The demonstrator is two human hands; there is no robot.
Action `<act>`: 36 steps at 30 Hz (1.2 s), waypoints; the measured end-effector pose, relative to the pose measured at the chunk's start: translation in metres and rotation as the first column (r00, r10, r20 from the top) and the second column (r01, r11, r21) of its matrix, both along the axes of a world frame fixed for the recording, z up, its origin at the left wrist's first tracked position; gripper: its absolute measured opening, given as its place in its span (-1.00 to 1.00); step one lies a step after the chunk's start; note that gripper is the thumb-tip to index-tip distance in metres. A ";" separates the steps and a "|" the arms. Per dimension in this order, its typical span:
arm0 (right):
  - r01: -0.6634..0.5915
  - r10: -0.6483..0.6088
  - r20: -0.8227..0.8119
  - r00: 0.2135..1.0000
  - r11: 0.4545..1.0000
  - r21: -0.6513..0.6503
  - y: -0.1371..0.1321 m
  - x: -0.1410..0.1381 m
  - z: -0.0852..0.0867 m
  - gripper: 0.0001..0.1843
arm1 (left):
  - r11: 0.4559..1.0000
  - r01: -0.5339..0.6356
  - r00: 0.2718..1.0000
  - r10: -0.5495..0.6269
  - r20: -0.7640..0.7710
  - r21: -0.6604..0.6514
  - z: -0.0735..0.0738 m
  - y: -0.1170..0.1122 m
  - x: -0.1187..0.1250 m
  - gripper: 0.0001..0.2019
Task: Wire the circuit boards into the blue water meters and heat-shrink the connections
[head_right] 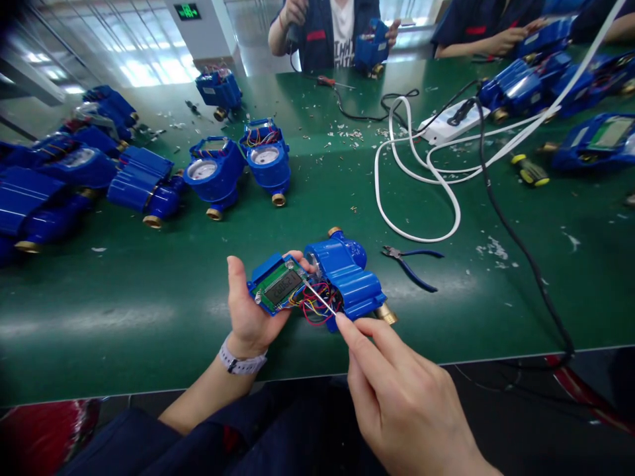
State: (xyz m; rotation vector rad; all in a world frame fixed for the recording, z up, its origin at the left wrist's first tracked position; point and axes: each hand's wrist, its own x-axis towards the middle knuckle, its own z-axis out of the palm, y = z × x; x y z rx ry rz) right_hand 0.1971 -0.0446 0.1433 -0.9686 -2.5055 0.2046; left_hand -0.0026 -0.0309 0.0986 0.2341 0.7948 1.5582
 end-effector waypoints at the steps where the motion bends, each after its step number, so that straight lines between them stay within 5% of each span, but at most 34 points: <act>1: 0.000 0.000 0.010 1.000 1.000 0.003 0.000 0.000 0.000 -0.64 | 1.000 -0.009 1.000 0.009 0.000 -0.018 0.000 0.000 0.000 -0.10; 7: -0.004 0.001 0.066 0.998 0.999 0.039 -0.002 -0.001 -0.001 -0.65 | 0.997 -0.038 0.999 0.039 0.014 -0.061 -0.002 -0.001 0.004 -0.16; 36: -0.070 0.010 0.308 0.951 0.981 0.182 0.000 -0.018 0.017 -0.51 | 0.973 -0.200 0.958 0.219 -0.183 0.119 -0.016 -0.005 0.020 -0.47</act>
